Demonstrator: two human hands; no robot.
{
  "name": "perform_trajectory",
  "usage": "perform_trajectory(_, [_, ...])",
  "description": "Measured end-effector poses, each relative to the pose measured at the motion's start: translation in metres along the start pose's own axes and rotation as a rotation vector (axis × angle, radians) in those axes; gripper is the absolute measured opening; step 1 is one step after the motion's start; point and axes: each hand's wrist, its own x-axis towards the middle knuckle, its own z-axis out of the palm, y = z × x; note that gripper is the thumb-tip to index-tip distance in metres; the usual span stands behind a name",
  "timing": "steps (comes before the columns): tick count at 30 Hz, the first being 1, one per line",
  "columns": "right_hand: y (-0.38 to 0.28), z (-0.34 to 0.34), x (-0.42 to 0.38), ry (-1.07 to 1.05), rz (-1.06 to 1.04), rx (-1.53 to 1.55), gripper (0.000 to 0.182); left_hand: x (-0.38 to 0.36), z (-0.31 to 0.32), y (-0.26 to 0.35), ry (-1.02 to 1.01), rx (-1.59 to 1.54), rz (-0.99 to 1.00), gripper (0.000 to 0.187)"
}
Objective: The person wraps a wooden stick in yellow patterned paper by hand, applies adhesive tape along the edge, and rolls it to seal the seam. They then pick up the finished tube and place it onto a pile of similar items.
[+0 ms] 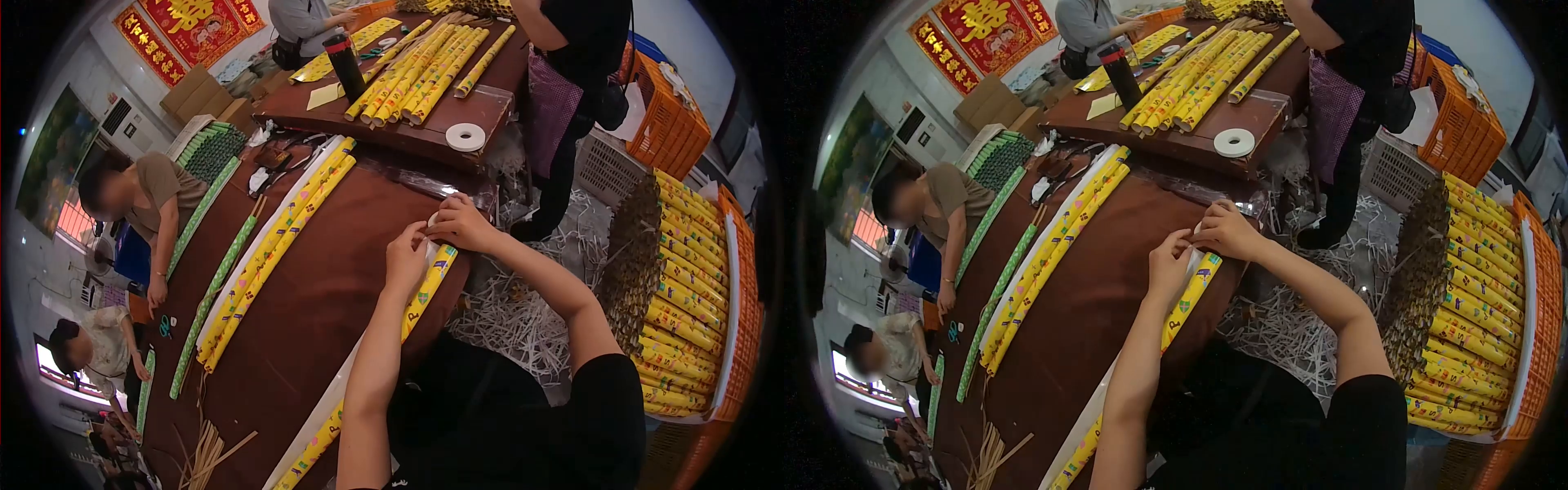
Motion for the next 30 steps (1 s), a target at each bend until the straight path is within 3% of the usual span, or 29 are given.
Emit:
perform_trajectory(7, [0.007, -0.003, 0.003, -0.080, -0.072, -0.001, 0.010, -0.001, -0.001, 0.009, 0.032, 0.013, -0.021, 0.035])
perform_trajectory(10, [0.008, -0.001, 0.003, -0.075, -0.070, 0.014, 0.011, -0.001, -0.002, 0.010, -0.028, 0.086, -0.160, 0.036])
perform_trajectory(12, [0.007, 0.001, 0.001, -0.085, -0.048, 0.019, 0.011, -0.003, -0.001, 0.010, 0.071, 0.376, -0.015, 0.029])
perform_trajectory(16, [0.006, 0.001, 0.000, -0.044, -0.044, 0.045, 0.013, -0.003, -0.002, 0.008, -0.002, 0.345, -0.069, 0.021])
perform_trajectory(18, [0.006, 0.001, -0.001, -0.038, -0.047, 0.053, 0.014, -0.001, -0.001, 0.003, 0.008, 0.297, -0.006, 0.017])
perform_trajectory(30, [0.008, -0.002, 0.006, -0.107, -0.064, 0.111, 0.016, 0.000, -0.001, -0.006, -0.001, 0.250, -0.007, 0.018])
